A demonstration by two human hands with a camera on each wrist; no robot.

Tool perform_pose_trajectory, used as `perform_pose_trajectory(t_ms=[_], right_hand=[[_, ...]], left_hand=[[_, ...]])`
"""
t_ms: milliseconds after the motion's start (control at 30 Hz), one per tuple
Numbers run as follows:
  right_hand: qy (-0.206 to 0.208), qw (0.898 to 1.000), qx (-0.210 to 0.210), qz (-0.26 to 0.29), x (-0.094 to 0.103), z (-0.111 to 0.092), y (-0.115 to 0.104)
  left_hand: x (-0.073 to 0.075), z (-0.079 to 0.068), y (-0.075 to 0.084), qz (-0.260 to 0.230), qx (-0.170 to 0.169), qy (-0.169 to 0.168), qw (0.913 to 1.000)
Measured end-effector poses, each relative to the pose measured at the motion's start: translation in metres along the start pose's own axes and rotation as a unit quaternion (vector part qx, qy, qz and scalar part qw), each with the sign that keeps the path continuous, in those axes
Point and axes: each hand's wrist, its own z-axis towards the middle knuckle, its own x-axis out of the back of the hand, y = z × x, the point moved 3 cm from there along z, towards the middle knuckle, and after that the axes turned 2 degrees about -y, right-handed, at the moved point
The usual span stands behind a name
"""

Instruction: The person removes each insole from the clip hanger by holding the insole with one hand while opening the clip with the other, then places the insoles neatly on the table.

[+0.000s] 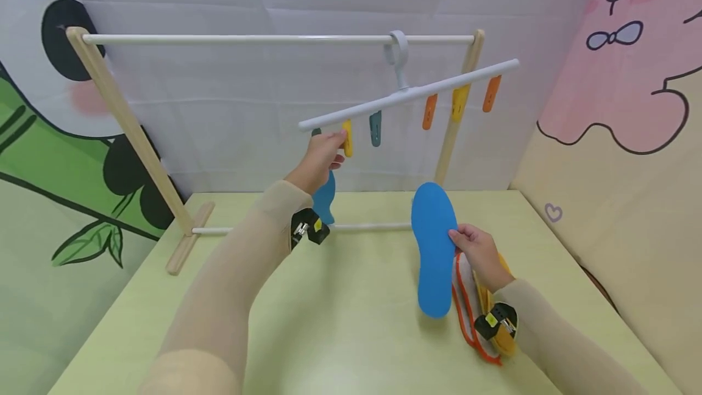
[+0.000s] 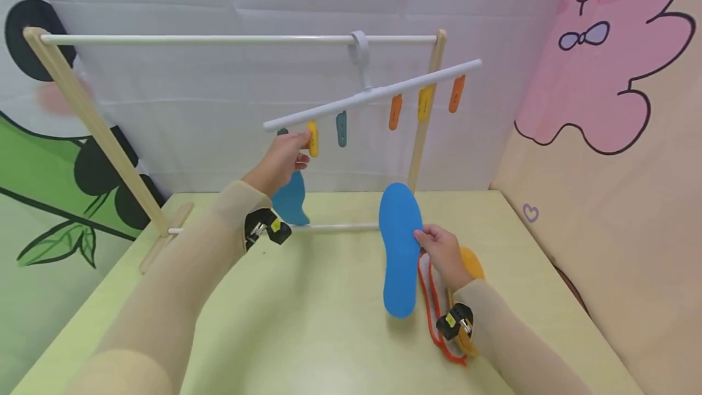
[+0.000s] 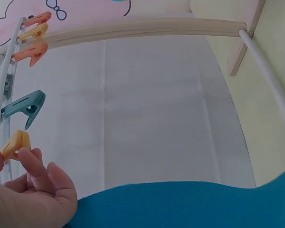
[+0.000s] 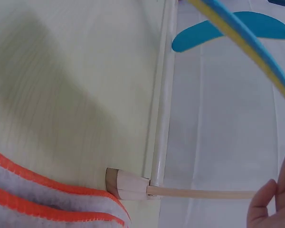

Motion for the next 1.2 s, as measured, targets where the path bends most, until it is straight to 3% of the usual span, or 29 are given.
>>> perform_pose_trajectory(t_ms=[233,633,933,1200], right_hand=[[-0.004,1.0,-0.025,-0.014,0.009,-0.005,0.003],[-0.009,0.999,-0.033,-0.011,0.026,-0.019,0.013],[0.01,1.0,-0.025,0.004,0.04,-0.026,0.013],[0.023,0.999,-0.042,0.018,0.05,-0.024,0.018]], left_hand=[[0.006,-0.003,0.0,0.003,-0.006,-0.008,0.9999],[-0.001,-0.003,-0.004,0.005,-0.004,-0.013,0.9999],[-0.006,-0.003,-0.004,-0.001,0.001,-0.011,0.9999],[-0.005,-0.001,-0.002,0.0,-0.005,-0.01,0.9999]])
